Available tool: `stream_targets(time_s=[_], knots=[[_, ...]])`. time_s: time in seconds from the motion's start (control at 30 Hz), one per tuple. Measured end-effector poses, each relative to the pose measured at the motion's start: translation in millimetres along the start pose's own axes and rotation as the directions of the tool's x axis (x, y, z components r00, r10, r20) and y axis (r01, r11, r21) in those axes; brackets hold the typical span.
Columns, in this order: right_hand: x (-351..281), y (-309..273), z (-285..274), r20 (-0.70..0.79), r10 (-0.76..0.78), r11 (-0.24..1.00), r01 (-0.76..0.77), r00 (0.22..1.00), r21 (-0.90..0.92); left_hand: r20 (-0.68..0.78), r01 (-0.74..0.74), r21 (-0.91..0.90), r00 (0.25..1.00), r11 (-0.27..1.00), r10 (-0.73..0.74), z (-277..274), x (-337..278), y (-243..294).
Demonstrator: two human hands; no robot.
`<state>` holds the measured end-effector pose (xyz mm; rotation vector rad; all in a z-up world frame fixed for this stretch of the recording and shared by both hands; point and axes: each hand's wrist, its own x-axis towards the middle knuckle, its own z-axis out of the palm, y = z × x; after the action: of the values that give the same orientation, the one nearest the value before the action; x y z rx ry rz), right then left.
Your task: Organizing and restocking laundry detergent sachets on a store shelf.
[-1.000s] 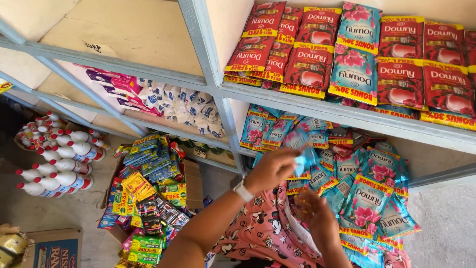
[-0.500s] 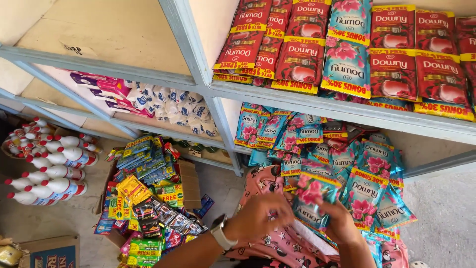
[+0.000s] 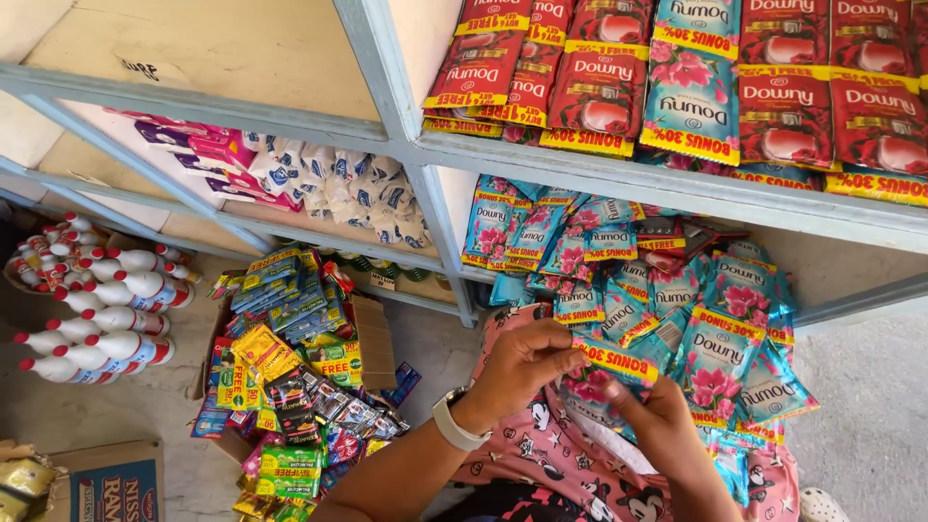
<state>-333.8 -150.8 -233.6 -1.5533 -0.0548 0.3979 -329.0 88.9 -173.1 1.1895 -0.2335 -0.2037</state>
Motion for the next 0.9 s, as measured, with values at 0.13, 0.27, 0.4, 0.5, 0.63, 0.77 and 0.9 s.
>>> stream_targets(time_s=[0.13, 0.27, 0.4, 0.5, 0.63, 0.77, 0.9], knots=[[0.6, 1.8, -3.3, -0.095, -0.023, 0.996, 0.032, 0.995, 0.087, -0.096, -0.133, 0.069, 0.986, 0.989, 0.139, -7.3, -7.7, 12.3], [-0.7, -19.9, -10.3, 0.025, 0.002, 0.997, -0.004, 1.0, 0.082, -0.017, -0.097, 0.39, 0.993, 0.916, 0.113, -29.2, -7.3, 11.0], [5.5, -7.2, -22.7, 0.435, 0.124, 0.991, -0.092, 0.892, -0.093, 0.246, -0.189, 0.17, 0.959, 0.967, 0.144, -14.6, 1.7, 37.6], [4.1, -59.7, 9.0, 0.559, 0.19, 0.981, -0.136, 0.807, -0.136, 0.474, 0.006, 0.133, 0.878, 0.991, -0.069, -20.1, -2.2, 13.4], [5.0, -62.5, 14.5, 0.529, 0.296, 0.949, -0.184, 0.795, -0.255, 0.442, 0.03, 0.58, 0.828, 0.814, -0.345, -33.5, 0.6, 19.7], [11.7, -59.3, 17.7, 0.482, 0.345, 0.923, -0.197, 0.806, -0.332, 0.432, -0.046, 0.686, 0.829, 0.727, -0.355, -33.3, 2.2, 34.8], [14.5, -46.2, 10.3, 0.466, 0.275, 0.948, -0.157, 0.841, -0.276, 0.485, -0.242, 0.638, 0.864, 0.731, -0.137, -25.3, 1.3, 41.5]])
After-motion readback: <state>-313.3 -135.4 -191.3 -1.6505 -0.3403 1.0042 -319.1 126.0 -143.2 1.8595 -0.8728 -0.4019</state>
